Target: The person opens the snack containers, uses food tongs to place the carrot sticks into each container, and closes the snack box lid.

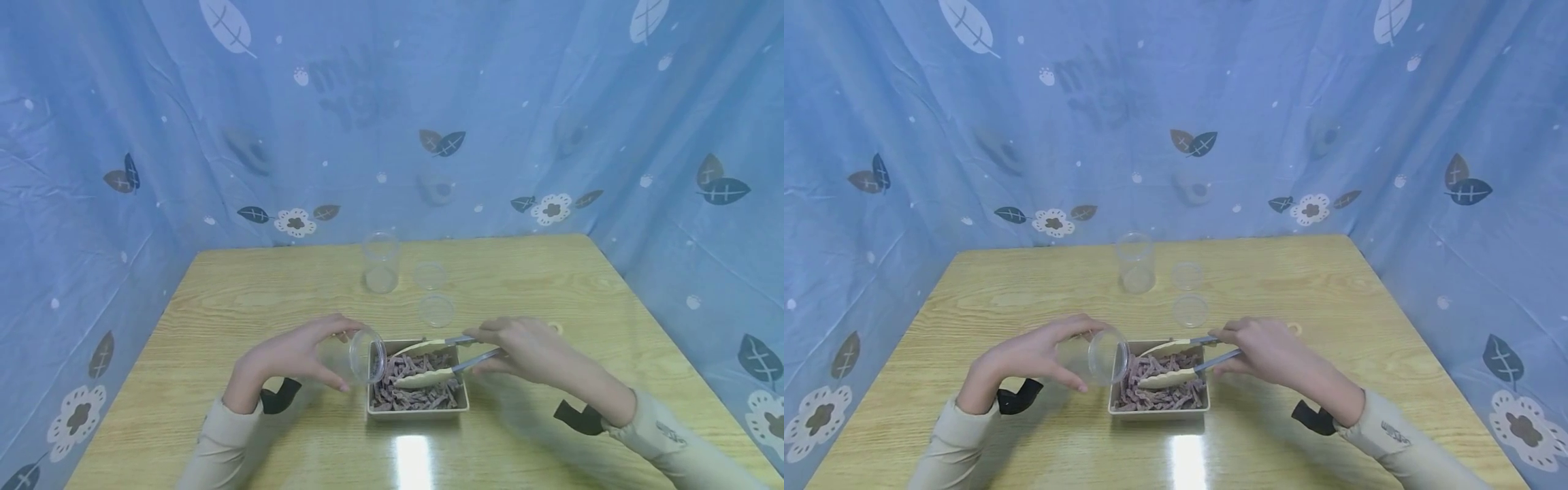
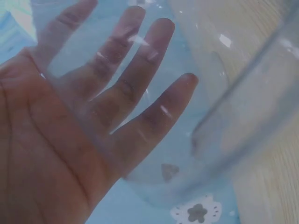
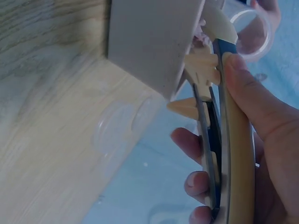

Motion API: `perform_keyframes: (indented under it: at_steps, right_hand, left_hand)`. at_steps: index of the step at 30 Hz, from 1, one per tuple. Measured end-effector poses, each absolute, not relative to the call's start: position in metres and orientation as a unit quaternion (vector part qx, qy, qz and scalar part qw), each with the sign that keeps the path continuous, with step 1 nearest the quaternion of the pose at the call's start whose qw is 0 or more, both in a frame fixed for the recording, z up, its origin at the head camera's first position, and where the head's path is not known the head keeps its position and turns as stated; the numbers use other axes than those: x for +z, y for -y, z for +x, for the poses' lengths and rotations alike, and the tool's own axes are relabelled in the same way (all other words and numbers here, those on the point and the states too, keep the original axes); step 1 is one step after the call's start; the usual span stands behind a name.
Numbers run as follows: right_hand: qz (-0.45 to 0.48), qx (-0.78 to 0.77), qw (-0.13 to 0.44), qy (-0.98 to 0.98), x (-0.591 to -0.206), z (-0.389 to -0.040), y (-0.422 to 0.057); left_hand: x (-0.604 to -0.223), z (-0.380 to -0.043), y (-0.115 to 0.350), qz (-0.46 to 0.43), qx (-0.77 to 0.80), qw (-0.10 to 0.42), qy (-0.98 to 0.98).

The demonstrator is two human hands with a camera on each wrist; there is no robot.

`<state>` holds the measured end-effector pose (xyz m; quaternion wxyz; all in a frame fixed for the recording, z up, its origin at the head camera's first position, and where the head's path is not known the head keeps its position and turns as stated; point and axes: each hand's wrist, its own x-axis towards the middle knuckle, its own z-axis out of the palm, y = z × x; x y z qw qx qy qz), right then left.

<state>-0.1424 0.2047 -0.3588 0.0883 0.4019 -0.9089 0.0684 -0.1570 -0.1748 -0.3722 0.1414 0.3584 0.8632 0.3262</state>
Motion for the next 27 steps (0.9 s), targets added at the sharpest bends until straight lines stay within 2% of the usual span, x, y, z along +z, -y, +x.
perform_keyframes:
  at_steps: [4,11,19,27]
  right_hand:
    - [0.407,0.068,0.112,0.904,-0.367,-0.152,-0.209]
    - [0.406,0.103,0.100,0.902,-0.378,-0.157,-0.215]
    - [0.423,0.081,0.167,0.887,-0.377,-0.153,-0.213]
    - [0.419,0.087,0.169,0.888,-0.375,-0.151,-0.214]
  left_hand:
    - [-0.373,-0.156,0.175,0.352,0.332,0.147,-0.863]
    - [-0.372,-0.157,0.176,0.345,0.332,0.156,-0.864]
    - [-0.371,-0.158,0.177,0.345,0.326,0.138,-0.869]
    - [-0.374,-0.160,0.177,0.339,0.311,0.119,-0.880]
